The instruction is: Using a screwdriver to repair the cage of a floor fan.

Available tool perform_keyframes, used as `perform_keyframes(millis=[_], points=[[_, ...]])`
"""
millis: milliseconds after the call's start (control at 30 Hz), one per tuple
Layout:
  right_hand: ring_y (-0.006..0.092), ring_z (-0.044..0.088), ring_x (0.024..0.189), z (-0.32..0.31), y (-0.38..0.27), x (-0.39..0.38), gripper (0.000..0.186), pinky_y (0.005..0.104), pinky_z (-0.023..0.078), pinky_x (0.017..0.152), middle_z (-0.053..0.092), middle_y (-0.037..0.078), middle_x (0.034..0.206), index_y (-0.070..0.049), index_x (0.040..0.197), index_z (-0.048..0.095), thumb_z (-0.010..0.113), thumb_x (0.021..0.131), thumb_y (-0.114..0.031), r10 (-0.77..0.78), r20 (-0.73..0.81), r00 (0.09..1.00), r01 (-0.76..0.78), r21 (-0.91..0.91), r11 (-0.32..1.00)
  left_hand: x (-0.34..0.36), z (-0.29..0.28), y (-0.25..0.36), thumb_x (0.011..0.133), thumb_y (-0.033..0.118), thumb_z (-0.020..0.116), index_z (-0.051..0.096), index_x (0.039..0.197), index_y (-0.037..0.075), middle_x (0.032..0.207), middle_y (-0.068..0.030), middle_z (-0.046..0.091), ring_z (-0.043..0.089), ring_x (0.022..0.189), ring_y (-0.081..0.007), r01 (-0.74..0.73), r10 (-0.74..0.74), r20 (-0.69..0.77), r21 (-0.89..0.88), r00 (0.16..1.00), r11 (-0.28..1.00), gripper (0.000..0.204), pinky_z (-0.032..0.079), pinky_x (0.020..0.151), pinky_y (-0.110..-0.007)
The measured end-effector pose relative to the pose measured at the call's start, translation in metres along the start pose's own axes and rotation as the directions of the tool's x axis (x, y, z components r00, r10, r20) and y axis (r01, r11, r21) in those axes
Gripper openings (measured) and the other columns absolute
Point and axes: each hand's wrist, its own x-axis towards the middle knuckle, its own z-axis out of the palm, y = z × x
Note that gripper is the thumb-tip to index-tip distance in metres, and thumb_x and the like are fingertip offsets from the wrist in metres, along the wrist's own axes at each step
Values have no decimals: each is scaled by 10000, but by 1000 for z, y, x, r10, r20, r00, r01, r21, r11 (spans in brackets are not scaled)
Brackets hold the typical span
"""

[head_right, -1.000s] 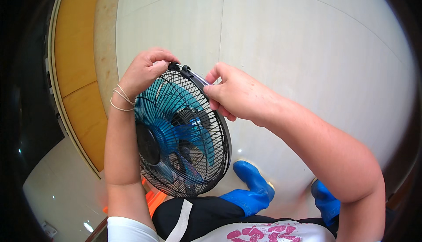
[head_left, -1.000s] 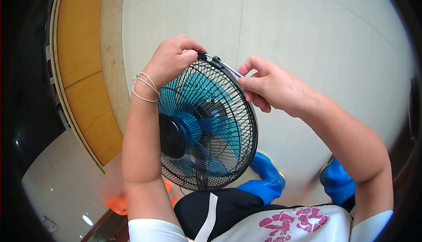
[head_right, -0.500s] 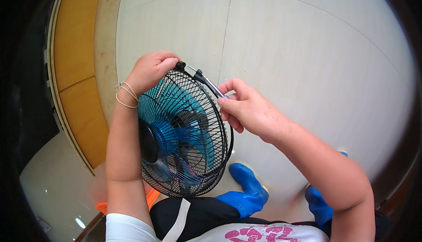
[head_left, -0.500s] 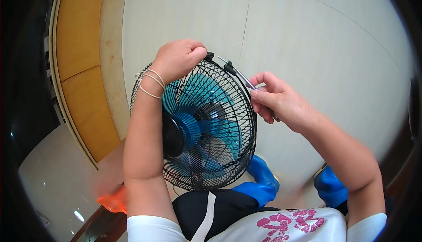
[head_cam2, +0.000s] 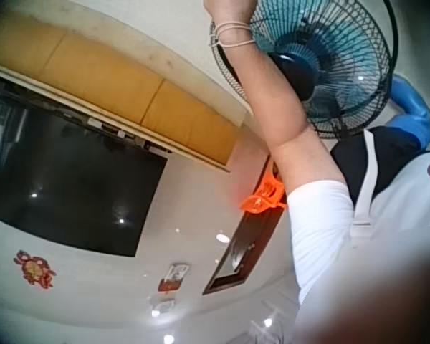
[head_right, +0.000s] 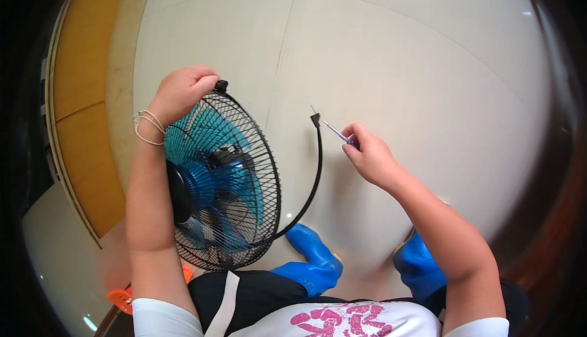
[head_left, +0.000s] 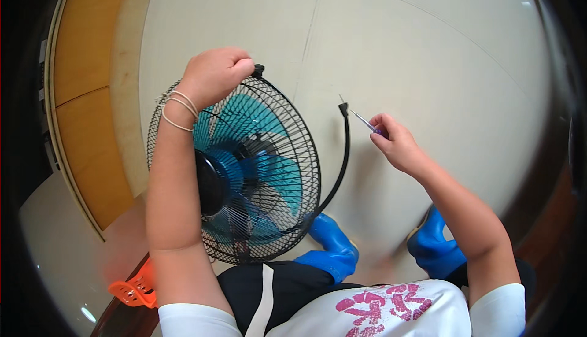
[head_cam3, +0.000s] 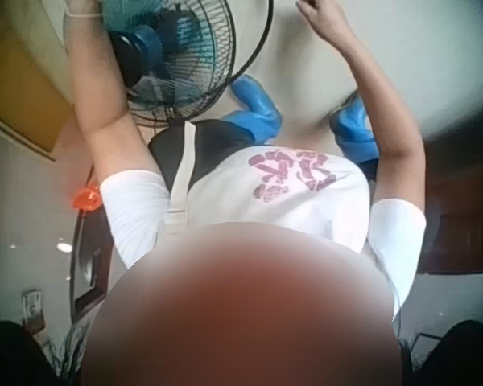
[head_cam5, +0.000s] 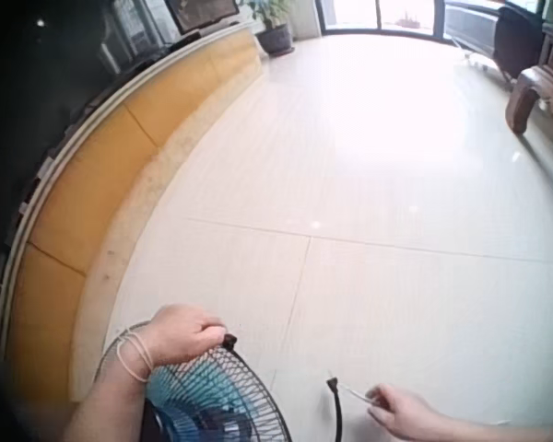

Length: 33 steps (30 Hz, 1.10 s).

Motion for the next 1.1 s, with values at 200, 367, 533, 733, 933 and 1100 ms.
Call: perform_keyframes(millis=[200,367,533,733,933,1100], points=[[296,595,896,-13,21,-3,169,396,496,768,597,136,1026,-61,1072,576,568,906,-90,-200,-157,967,94,-510,855,-1,3,-13,893,313,488,698,991,30,942,-131,700,654,895,-253,18,-18,-6,-24,1000,1000,365,494,833,-332],[288,556,1060,-28,46,0,231,395,487,859,586,112,1098,-63,1071,589,650,859,-129,-555,-124,823,126,-912,390,3,17,-25,840,359,441,720,967,92,892,-114,706,653,841,-286,-34,35,-106,10,994,999,407,505,759,-378],[298,554,1078,32,-2,28,378,393,476,906,597,116,1104,-66,1138,594,708,849,-283,-485,-209,849,251,-648,719,5,15,-24,856,344,455,713,978,59,924,-135,705,653,871,-287,-11,15,-91,42,996,999,403,502,795,-373],[288,590,1042,62,-28,74,341,393,492,881,618,119,1123,-66,1114,599,701,840,-241,-312,-229,922,64,-706,706,12,12,-15,849,354,452,718,965,67,898,-140,702,652,845,-292,-35,40,-100,52,994,998,408,507,775,-380],[175,623,870,43,-23,52,263,312,512,769,639,75,960,-48,1090,570,677,863,-124,-150,-151,977,138,-84,987,9,18,-19,822,358,447,731,920,100,816,-119,694,638,762,-292,-33,38,-141,37,989,999,395,512,716,-384],[104,613,829,34,-32,-4,284,253,517,728,624,32,945,-55,1073,561,734,847,-56,-296,-9,955,266,468,843,2,6,-7,851,337,478,710,954,52,857,-130,693,645,800,-271,21,-22,-68,-18,997,1000,381,503,740,-363]])
